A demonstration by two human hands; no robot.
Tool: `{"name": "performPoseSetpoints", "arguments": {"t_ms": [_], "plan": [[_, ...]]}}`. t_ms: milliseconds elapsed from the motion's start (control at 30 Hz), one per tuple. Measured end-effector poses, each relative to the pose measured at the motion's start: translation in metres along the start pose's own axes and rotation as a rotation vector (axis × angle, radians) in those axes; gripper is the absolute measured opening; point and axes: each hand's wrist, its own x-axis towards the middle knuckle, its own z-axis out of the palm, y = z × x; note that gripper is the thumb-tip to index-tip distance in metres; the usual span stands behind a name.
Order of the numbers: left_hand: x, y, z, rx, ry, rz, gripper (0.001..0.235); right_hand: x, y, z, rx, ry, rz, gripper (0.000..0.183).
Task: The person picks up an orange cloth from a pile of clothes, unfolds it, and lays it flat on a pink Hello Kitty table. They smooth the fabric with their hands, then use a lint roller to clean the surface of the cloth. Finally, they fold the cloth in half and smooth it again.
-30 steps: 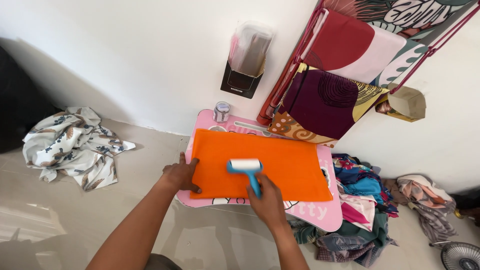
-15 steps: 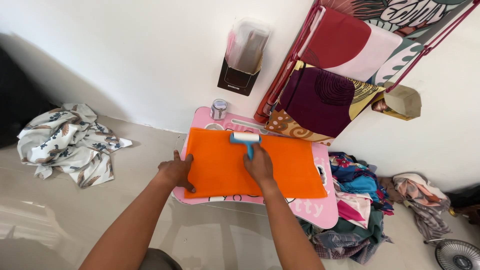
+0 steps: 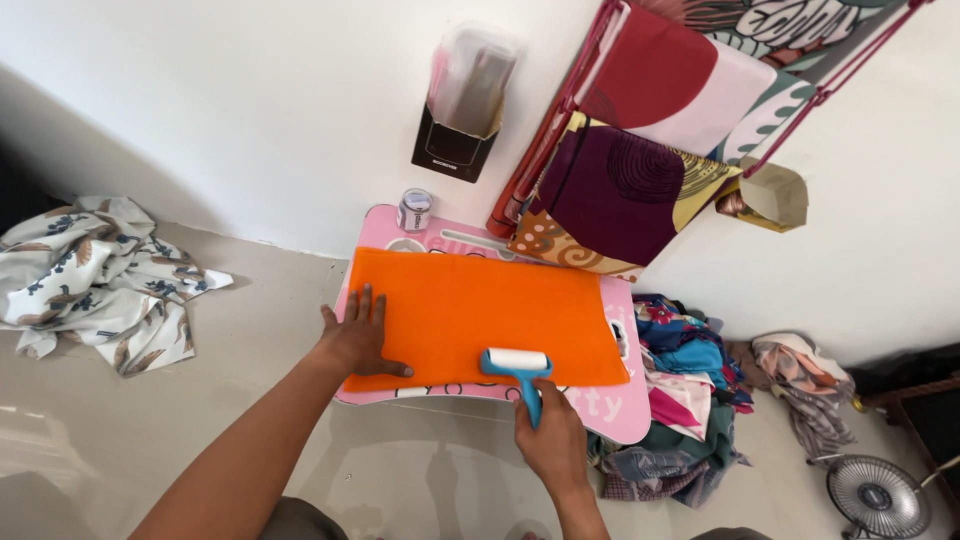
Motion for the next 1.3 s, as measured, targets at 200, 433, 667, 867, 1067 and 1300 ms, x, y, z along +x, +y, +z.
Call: {"name": "performPoseSetpoints", "arguments": {"t_ms": [200, 433, 667, 867, 1067, 1300], "plan": [[-0.019, -0.010, -0.015, 0.048, -0.076, -0.072, 0.134, 0.086, -0.009, 0.014, 0.042, -0.103, -0.079, 0.039], [-0.027, -0.015, -0.022, 0.020, -0.091, -0.117, 0.135, 0.173, 0.000, 0.044, -0.090, -0.092, -0.191, 0.031], [-0.023, -0.024, -0.014, 0.015, -0.119, -0.160, 0.137, 0.056, 0.005, -0.021, -0.038, -0.118, -0.003, 0.038], [-0.024, -0.024, -0.010, -0.027, -0.141, -0.180, 0.134, 0.049, 0.023, -0.006, -0.014, -0.040, 0.030, 0.039], [-0.015, -0.030, -0.002, -0.098, -0.163, -0.188, 0.143, 0.158, 0.026, 0.032, -0.033, -0.016, -0.096, 0.032], [-0.009, -0.035, -0.004, -0.121, -0.201, -0.181, 0.149, 0.115, 0.034, -0.021, 0.069, 0.046, 0.004, 0.035]]}}
